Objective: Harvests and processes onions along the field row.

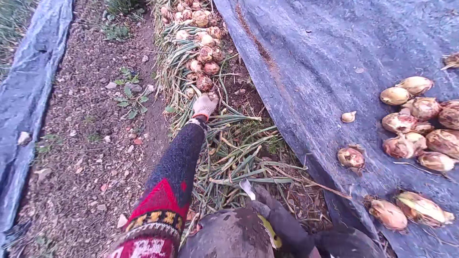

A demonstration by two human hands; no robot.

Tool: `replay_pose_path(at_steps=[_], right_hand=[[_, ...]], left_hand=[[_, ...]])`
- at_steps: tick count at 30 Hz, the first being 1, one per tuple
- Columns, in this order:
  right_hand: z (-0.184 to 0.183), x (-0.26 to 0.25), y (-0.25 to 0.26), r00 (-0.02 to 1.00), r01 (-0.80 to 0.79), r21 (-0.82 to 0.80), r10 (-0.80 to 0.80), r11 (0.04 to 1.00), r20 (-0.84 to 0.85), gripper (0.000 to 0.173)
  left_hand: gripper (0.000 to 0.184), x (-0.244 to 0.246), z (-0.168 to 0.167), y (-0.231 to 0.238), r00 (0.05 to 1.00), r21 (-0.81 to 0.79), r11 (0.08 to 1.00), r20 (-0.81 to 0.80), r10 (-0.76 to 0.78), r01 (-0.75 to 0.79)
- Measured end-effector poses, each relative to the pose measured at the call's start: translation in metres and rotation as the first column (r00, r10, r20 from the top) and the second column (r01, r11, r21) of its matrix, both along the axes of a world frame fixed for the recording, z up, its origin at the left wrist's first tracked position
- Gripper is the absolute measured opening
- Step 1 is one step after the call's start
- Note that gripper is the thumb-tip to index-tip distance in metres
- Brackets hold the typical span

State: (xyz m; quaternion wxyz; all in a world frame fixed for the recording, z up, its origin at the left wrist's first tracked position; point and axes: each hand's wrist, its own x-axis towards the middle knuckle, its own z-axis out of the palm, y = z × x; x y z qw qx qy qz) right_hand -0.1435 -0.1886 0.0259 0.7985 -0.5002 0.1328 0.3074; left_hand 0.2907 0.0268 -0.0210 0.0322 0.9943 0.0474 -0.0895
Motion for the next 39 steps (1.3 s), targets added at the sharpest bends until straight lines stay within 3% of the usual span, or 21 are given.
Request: replay_pose_path(at_steps=[2, 3, 5, 6, 7, 8, 10, 12, 16, 19, 22, 25, 27, 29, 31, 33, 34, 36, 37, 38, 39], right_hand=[[0.001, 0.002, 0.007, 1.0, -0.006, 0.169, 0.011, 0.986, -0.027, 0.05], [0.002, 0.003, 0.009, 1.0, -0.009, 0.157, 0.013, 0.988, -0.027, 0.051], [0.009, 0.007, 0.01, 0.995, -0.097, -0.173, 0.096, 0.98, -0.013, 0.078], [0.011, 0.009, 0.01, 0.983, -0.174, -0.422, 0.18, 0.89, -0.026, 0.094], [0.008, 0.01, 0.011, 0.981, -0.181, -0.568, 0.19, 0.803, -0.043, 0.097], [0.0, 0.01, 0.011, 0.993, -0.107, -0.623, 0.119, 0.775, -0.023, 0.085], [-0.017, 0.01, 0.007, 0.982, 0.187, -0.548, -0.172, 0.815, 0.079, 0.057], [-0.021, 0.015, -0.001, 0.931, 0.363, -0.566, -0.312, 0.74, 0.189, 0.054], [-0.011, 0.021, -0.012, 0.866, 0.5, -0.525, -0.406, 0.689, 0.292, 0.069], [-0.007, 0.015, -0.01, 0.824, 0.559, -0.423, -0.422, 0.713, 0.377, 0.075], [0.0, 0.003, -0.004, 0.745, 0.649, -0.277, -0.516, 0.709, 0.422, 0.059], [0.011, -0.009, -0.003, 0.683, 0.697, -0.149, -0.587, 0.701, 0.435, 0.041], [0.012, -0.014, -0.003, 0.684, 0.682, -0.13, -0.564, 0.72, 0.463, 0.036], [0.011, -0.016, -0.003, 0.688, 0.681, -0.125, -0.573, 0.721, 0.446, 0.037], [0.015, -0.021, 0.001, 0.654, 0.72, -0.093, -0.628, 0.688, 0.423, 0.039], [0.026, -0.026, 0.0, 0.588, 0.759, -0.019, -0.672, 0.651, 0.45, 0.038], [0.027, -0.023, 0.0, 0.563, 0.785, -0.04, -0.684, 0.619, 0.464, 0.038], [0.013, -0.022, -0.002, 0.702, 0.706, -0.335, -0.553, 0.624, 0.449, 0.043], [0.003, -0.02, -0.005, 0.816, 0.576, -0.47, -0.43, 0.669, 0.386, 0.05], [-0.006, -0.016, -0.006, 0.883, 0.466, -0.496, -0.351, 0.733, 0.311, 0.054], [-0.01, -0.015, -0.006, 0.918, 0.394, -0.438, -0.319, 0.808, 0.236, 0.058]], left_hand=[[0.079, 0.003, -0.015, 0.008, 0.992, -0.088, 0.989, -0.031, 0.119, -0.121], [0.083, 0.003, -0.02, 0.008, 0.988, -0.141, 0.978, -0.003, 0.157, -0.156], [0.085, 0.006, -0.026, 0.0, 0.974, -0.211, 0.955, 0.044, 0.22, -0.206], [0.082, 0.006, -0.03, -0.003, 0.965, -0.214, 0.95, 0.078, 0.251, -0.23], [0.078, 0.004, -0.03, -0.007, 0.957, -0.211, 0.948, 0.115, 0.265, -0.237], [0.077, -0.001, -0.025, -0.012, 0.959, -0.202, 0.956, 0.144, 0.244, -0.213], [0.083, -0.022, -0.012, -0.024, 0.969, -0.213, 0.974, 0.216, 0.121, -0.074], [0.087, -0.056, 0.008, -0.038, 0.97, -0.329, 0.938, 0.244, -0.027, 0.108], [0.084, -0.154, 0.047, -0.048, 0.919, -0.718, 0.606, 0.122, -0.374, 0.342], [0.08, -0.222, 0.08, -0.056, 0.717, -0.886, 0.359, -0.043, -0.696, 0.295], [0.068, -0.275, 0.117, -0.068, 0.478, -0.885, 0.42, -0.286, -0.831, 0.201], [0.057, -0.295, 0.134, -0.072, 0.383, -0.866, 0.489, -0.418, -0.824, 0.107], [0.051, -0.301, 0.136, -0.068, 0.414, -0.864, 0.484, -0.393, -0.821, 0.141], [0.052, -0.308, 0.134, -0.066, 0.529, -0.781, 0.486, -0.24, -0.814, 0.393], [0.062, -0.309, 0.112, -0.06, 0.706, -0.533, 0.644, -0.118, -0.698, 0.548], [0.065, -0.29, 0.077, -0.045, 0.9, -0.512, 0.788, -0.061, -0.431, 0.342], [0.063, -0.275, 0.069, -0.036, 0.954, -0.63, 0.759, -0.093, -0.284, 0.164], [0.055, -0.263, 0.067, -0.025, 0.951, -0.868, 0.456, -0.282, -0.125, -0.197], [0.053, -0.261, 0.073, -0.029, 0.932, -0.903, 0.325, -0.337, -0.131, -0.281], [0.052, -0.264, 0.081, -0.039, 0.927, -0.919, 0.27, -0.338, -0.16, -0.288], [0.048, -0.273, 0.088, -0.051, 0.935, -0.927, 0.303, -0.29, -0.206, -0.22]])
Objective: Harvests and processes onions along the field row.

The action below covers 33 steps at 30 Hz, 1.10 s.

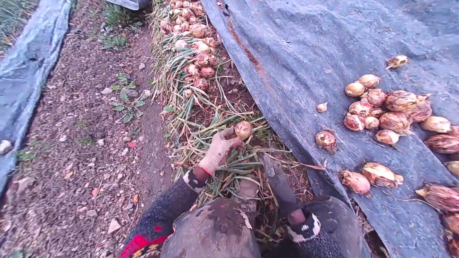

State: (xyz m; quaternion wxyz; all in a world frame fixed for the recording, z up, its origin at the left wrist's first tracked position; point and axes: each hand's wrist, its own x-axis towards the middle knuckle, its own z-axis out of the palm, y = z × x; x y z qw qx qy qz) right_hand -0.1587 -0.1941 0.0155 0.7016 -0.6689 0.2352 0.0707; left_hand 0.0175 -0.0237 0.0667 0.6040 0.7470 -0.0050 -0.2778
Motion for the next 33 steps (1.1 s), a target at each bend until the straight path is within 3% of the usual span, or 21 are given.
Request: replay_pose_path(at_steps=[2, 4, 5, 6, 9, 11, 12, 13, 15, 16, 18, 20, 22, 25, 27, 30, 33], right_hand=[[-0.003, 0.004, 0.006, 0.999, 0.049, 0.31, -0.04, 0.95, -0.035, 0.069], [0.002, 0.012, 0.007, 0.971, 0.224, 0.573, -0.13, 0.788, -0.201, 0.076], [0.005, 0.016, 0.004, 0.941, 0.319, 0.641, -0.151, 0.698, -0.303, 0.078], [0.006, 0.017, -0.003, 0.921, 0.371, 0.686, -0.157, 0.626, -0.355, 0.08], [0.011, 0.017, -0.017, 0.936, 0.352, 0.862, -0.165, 0.364, -0.312, 0.086], [0.026, 0.012, -0.026, 0.944, 0.216, 0.937, -0.304, 0.273, -0.128, 0.081], [0.036, 0.008, -0.034, 0.897, 0.126, 0.941, -0.441, 0.313, 0.027, 0.075], [0.043, 0.003, -0.049, 0.801, 0.044, 0.91, -0.558, 0.413, 0.214, 0.068], [0.057, -0.006, -0.078, 0.564, 0.203, 0.679, -0.652, 0.705, 0.508, 0.057], [0.056, -0.006, -0.085, 0.501, 0.32, 0.591, -0.662, 0.74, 0.557, 0.057], [0.049, -0.001, -0.08, 0.58, 0.409, 0.53, -0.66, 0.743, 0.477, 0.056], [0.037, 0.013, -0.06, 0.726, 0.491, 0.483, -0.647, 0.725, 0.233, 0.052], [0.019, 0.02, -0.048, 0.771, 0.554, 0.408, -0.632, 0.726, 0.078, 0.051], [0.009, 0.028, -0.046, 0.806, 0.557, 0.337, -0.592, 0.759, 0.001, 0.048], [0.007, 0.033, -0.046, 0.824, 0.541, 0.317, -0.566, 0.779, -0.015, 0.047], [0.001, 0.037, -0.044, 0.843, 0.515, 0.305, -0.538, 0.801, -0.01, 0.045], [-0.004, 0.033, -0.041, 0.86, 0.489, 0.305, -0.51, 0.817, -0.012, 0.043]], left_hand=[[0.042, -0.027, 0.011, -0.023, 0.926, 0.296, 0.93, 0.238, -0.293, 0.218], [0.033, -0.055, 0.015, -0.037, 0.652, 0.576, 0.73, 0.401, -0.644, 0.367], [0.027, -0.064, 0.014, -0.042, 0.51, 0.635, 0.655, 0.435, -0.742, 0.41], [0.025, -0.067, 0.012, -0.045, 0.435, 0.641, 0.616, 0.443, -0.784, 0.458], [0.02, -0.047, 0.003, -0.05, 0.481, 0.493, 0.698, 0.506, -0.716, 0.52], [0.019, -0.011, 0.003, -0.053, 0.514, 0.476, 0.787, 0.596, -0.616, 0.391], [0.02, 0.015, 0.001, -0.049, 0.518, 0.522, 0.82, 0.646, -0.56, 0.236], [0.021, 0.046, -0.003, -0.039, 0.554, 0.592, 0.803, 0.647, -0.524, 0.069], [0.024, 0.108, -0.011, -0.003, 0.722, 0.776, 0.623, 0.485, -0.494, -0.096], [0.03, 0.134, -0.017, 0.015, 0.8, 0.848, 0.522, 0.374, -0.469, -0.09], [0.036, 0.176, -0.04, 0.052, 0.862, 0.876, 0.457, 0.346, -0.371, -0.155], [0.032, 0.209, -0.069, 0.088, 0.875, 0.846, 0.444, 0.426, -0.231, -0.295], [0.034, 0.24, -0.091, 0.117, 0.896, 0.841, 0.417, 0.427, -0.122, -0.344], [0.04, 0.28, -0.11, 0.137, 0.931, 0.818, 0.503, 0.358, -0.067, -0.278], [0.056, 0.298, -0.117, 0.129, 0.949, 0.859, 0.451, 0.306, -0.076, -0.241], [0.054, 0.316, -0.121, 0.108, 0.954, 0.892, 0.347, 0.3, 0.025, -0.29], [0.06, 0.306, -0.123, 0.107, 0.919, 0.846, 0.373, 0.391, 0.052, -0.381]])
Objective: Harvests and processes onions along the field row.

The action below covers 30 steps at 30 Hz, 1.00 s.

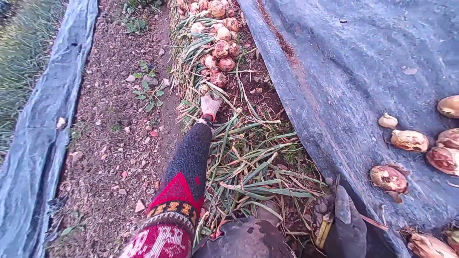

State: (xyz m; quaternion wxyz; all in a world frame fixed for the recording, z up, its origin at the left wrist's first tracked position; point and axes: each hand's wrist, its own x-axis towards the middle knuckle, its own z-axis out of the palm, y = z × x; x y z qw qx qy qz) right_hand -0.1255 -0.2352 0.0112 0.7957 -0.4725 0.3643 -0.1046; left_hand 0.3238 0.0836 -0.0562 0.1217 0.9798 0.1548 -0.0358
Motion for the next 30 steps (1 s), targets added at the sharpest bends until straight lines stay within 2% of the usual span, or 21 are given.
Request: replay_pose_path(at_steps=[3, 5, 8, 9, 11, 13, 14, 15, 16, 17, 18, 20, 21, 24, 27, 29, 30], right_hand=[[-0.001, -0.004, 0.005, 0.996, -0.085, -0.094, 0.081, 0.992, -0.049, 0.042], [-0.004, -0.006, 0.011, 0.983, -0.174, -0.121, 0.165, 0.977, -0.078, 0.046], [-0.004, -0.007, 0.023, 0.955, -0.294, -0.202, 0.278, 0.934, -0.102, 0.056], [-0.003, -0.008, 0.027, 0.946, -0.321, -0.229, 0.303, 0.919, -0.112, 0.058], [0.001, -0.011, 0.033, 0.941, -0.337, -0.249, 0.324, 0.908, -0.094, 0.059], [0.007, -0.013, 0.037, 0.941, -0.336, -0.278, 0.329, 0.9, -0.074, 0.058], [0.009, -0.014, 0.039, 0.942, -0.334, -0.288, 0.325, 0.897, -0.079, 0.059], [0.012, -0.016, 0.039, 0.943, -0.332, -0.295, 0.321, 0.896, -0.084, 0.062], [0.014, -0.017, 0.039, 0.946, -0.324, -0.299, 0.316, 0.898, -0.075, 0.064], [0.017, -0.017, 0.038, 0.948, -0.315, -0.301, 0.314, 0.9, -0.054, 0.066], [0.02, -0.018, 0.038, 0.948, -0.308, -0.308, 0.317, 0.9, -0.024, 0.068], [0.022, -0.021, 0.038, 0.942, -0.295, -0.356, 0.332, 0.886, 0.046, 0.066], [0.024, -0.022, 0.037, 0.938, -0.292, -0.392, 0.342, 0.873, 0.062, 0.062], [0.032, -0.026, 0.038, 0.927, -0.304, -0.331, 0.357, 0.893, 0.112, 0.049], [0.028, -0.03, 0.042, 0.922, -0.33, -0.249, 0.368, 0.911, 0.123, 0.041], [0.033, -0.033, 0.047, 0.904, -0.361, -0.207, 0.396, 0.909, 0.16, 0.037], [0.04, -0.036, 0.048, 0.878, -0.405, -0.193, 0.439, 0.894, 0.19, 0.038]], left_hand=[[0.069, -0.048, 0.015, -0.004, 0.982, -0.111, 0.978, 0.09, -0.167, 0.177], [0.075, -0.095, 0.031, -0.013, 0.957, -0.232, 0.929, 0.117, -0.267, 0.288], [0.07, -0.165, 0.058, -0.036, 0.937, -0.514, 0.784, 0.175, -0.301, 0.348], [0.068, -0.186, 0.068, -0.044, 0.934, -0.626, 0.696, 0.185, -0.305, 0.352], [0.061, -0.222, 0.088, -0.065, 0.936, -0.854, 0.427, 0.175, -0.305, 0.299], [0.057, -0.252, 0.107, -0.088, 0.95, -0.978, 0.154, 0.089, -0.298, 0.14], [0.057, -0.266, 0.117, -0.099, 0.951, -0.998, 0.053, 0.025, -0.309, 0.044], [0.058, -0.279, 0.126, -0.109, 0.942, -1.0, -0.009, -0.024, -0.334, -0.028], [0.065, -0.29, 0.134, -0.115, 0.922, -0.998, -0.032, -0.041, -0.384, -0.057], [0.071, -0.3, 0.141, -0.119, 0.894, -0.999, -0.002, -0.029, -0.447, -0.033], [0.075, -0.309, 0.148, -0.124, 0.855, -0.996, 0.08, -0.002, -0.518, 0.046], [0.067, -0.326, 0.162, -0.129, 0.719, -0.907, 0.29, 0.019, -0.695, 0.306], [0.064, -0.335, 0.165, -0.131, 0.634, -0.828, 0.358, -0.003, -0.773, 0.432], [0.056, -0.36, 0.165, -0.131, 0.499, -0.678, 0.429, -0.104, -0.86, 0.597], [0.058, -0.377, 0.161, -0.127, 0.513, -0.502, 0.511, -0.148, -0.845, 0.697], [0.059, -0.377, 0.15, -0.123, 0.605, -0.259, 0.641, -0.21, -0.768, 0.723], [0.06, -0.373, 0.142, -0.116, 0.679, -0.183, 0.719, -0.236, -0.695, 0.671]])
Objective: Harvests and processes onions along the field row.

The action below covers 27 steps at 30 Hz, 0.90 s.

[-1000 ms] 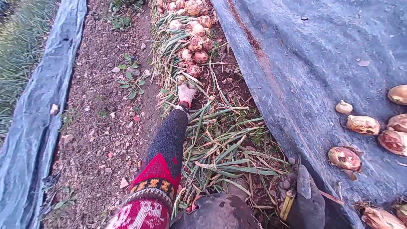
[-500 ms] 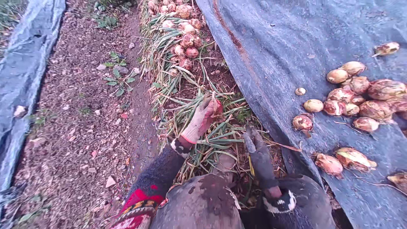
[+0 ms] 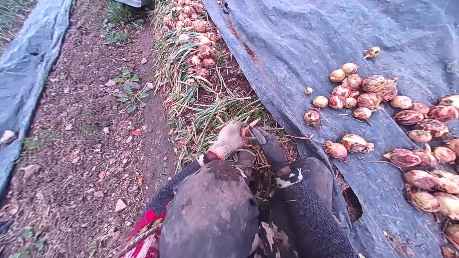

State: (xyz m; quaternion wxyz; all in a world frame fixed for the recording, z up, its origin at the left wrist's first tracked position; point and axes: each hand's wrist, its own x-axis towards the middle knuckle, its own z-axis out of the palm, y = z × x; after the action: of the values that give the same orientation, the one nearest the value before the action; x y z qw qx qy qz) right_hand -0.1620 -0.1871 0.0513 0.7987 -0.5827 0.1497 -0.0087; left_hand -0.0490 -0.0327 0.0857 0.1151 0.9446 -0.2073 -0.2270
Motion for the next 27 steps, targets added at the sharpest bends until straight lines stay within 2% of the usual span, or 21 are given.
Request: replay_pose_path(at_steps=[2, 3, 5, 7, 8, 10, 12, 13, 14, 15, 16, 17, 19, 21, 23, 25, 27], right_hand=[[0.013, -0.01, 0.005, 0.998, -0.038, 0.05, 0.035, 0.998, 0.056, 0.039], [0.012, -0.014, 0.007, 0.999, 0.006, 0.038, -0.007, 0.999, 0.048, 0.039], [-0.005, -0.015, 0.006, 0.99, 0.067, -0.15, -0.085, 0.986, -0.114, 0.045], [-0.03, -0.014, 0.001, 0.943, -0.076, -0.35, -0.046, 0.934, -0.328, 0.059], [-0.037, -0.011, 0.0, 0.922, -0.134, -0.388, -0.029, 0.912, -0.386, 0.063], [-0.045, -0.005, 0.004, 0.913, -0.151, -0.41, -0.031, 0.9, -0.406, 0.063], [-0.05, -0.002, 0.007, 0.928, -0.081, -0.39, -0.073, 0.917, -0.366, 0.057], [-0.051, 0.0, 0.009, 0.931, -0.052, -0.381, -0.093, 0.923, -0.354, 0.056], [-0.053, 0.001, 0.01, 0.931, -0.038, -0.386, -0.108, 0.922, -0.349, 0.055], [-0.054, 0.003, 0.01, 0.931, -0.036, -0.405, -0.117, 0.914, -0.347, 0.055], [-0.054, 0.005, 0.008, 0.93, -0.033, -0.426, -0.129, 0.904, -0.345, 0.055], [-0.051, 0.009, 0.006, 0.929, -0.035, -0.436, -0.131, 0.899, -0.346, 0.056], [-0.055, 0.012, 0.001, 0.924, 0.001, -0.467, -0.18, 0.884, -0.339, 0.054], [-0.062, 0.016, -0.002, 0.901, 0.046, -0.504, -0.253, 0.863, -0.351, 0.053], [-0.07, 0.023, -0.004, 0.874, 0.098, -0.538, -0.331, 0.838, -0.356, 0.052], [-0.074, 0.036, -0.003, 0.86, 0.166, -0.55, -0.393, 0.819, -0.326, 0.049], [-0.068, 0.053, 0.002, 0.858, 0.205, -0.519, -0.408, 0.83, -0.314, 0.048]], left_hand=[[0.061, 0.014, -0.02, 0.03, 0.977, -0.016, 0.977, 0.034, 0.211, -0.211], [0.062, 0.023, -0.025, 0.046, 0.954, -0.064, 0.953, 0.007, 0.298, -0.297], [0.059, 0.041, -0.026, 0.07, 0.899, -0.178, 0.883, -0.144, 0.414, -0.435], [0.057, 0.045, -0.007, 0.07, 0.816, -0.373, 0.737, -0.391, 0.427, -0.564], [0.053, 0.045, 0.012, 0.062, 0.793, -0.491, 0.643, -0.508, 0.337, -0.588], [0.046, 0.042, 0.057, 0.049, 0.786, -0.689, 0.501, -0.617, -0.026, -0.524], [0.041, 0.041, 0.09, 0.042, 0.807, -0.837, 0.437, -0.491, -0.33, -0.33], [0.043, 0.048, 0.1, 0.04, 0.828, -0.857, 0.47, -0.411, -0.381, -0.209], [0.045, 0.059, 0.101, 0.041, 0.871, -0.833, 0.544, -0.341, -0.354, -0.105], [0.046, 0.076, 0.093, 0.044, 0.922, -0.773, 0.632, -0.283, -0.264, -0.056], [0.044, 0.099, 0.076, 0.05, 0.962, -0.698, 0.712, -0.241, -0.128, -0.08], [0.041, 0.126, 0.052, 0.058, 0.977, -0.639, 0.75, -0.21, 0.041, -0.169], [0.041, 0.188, -0.001, 0.086, 0.917, -0.552, 0.74, -0.136, 0.376, -0.385], [0.042, 0.25, -0.044, 0.123, 0.807, -0.474, 0.713, 0.005, 0.59, -0.518], [0.039, 0.303, -0.071, 0.154, 0.733, -0.412, 0.711, 0.137, 0.666, -0.569], [0.038, 0.346, -0.087, 0.171, 0.692, -0.368, 0.705, 0.191, 0.696, -0.607], [0.047, 0.384, -0.103, 0.18, 0.682, -0.268, 0.71, 0.203, 0.702, -0.651]])
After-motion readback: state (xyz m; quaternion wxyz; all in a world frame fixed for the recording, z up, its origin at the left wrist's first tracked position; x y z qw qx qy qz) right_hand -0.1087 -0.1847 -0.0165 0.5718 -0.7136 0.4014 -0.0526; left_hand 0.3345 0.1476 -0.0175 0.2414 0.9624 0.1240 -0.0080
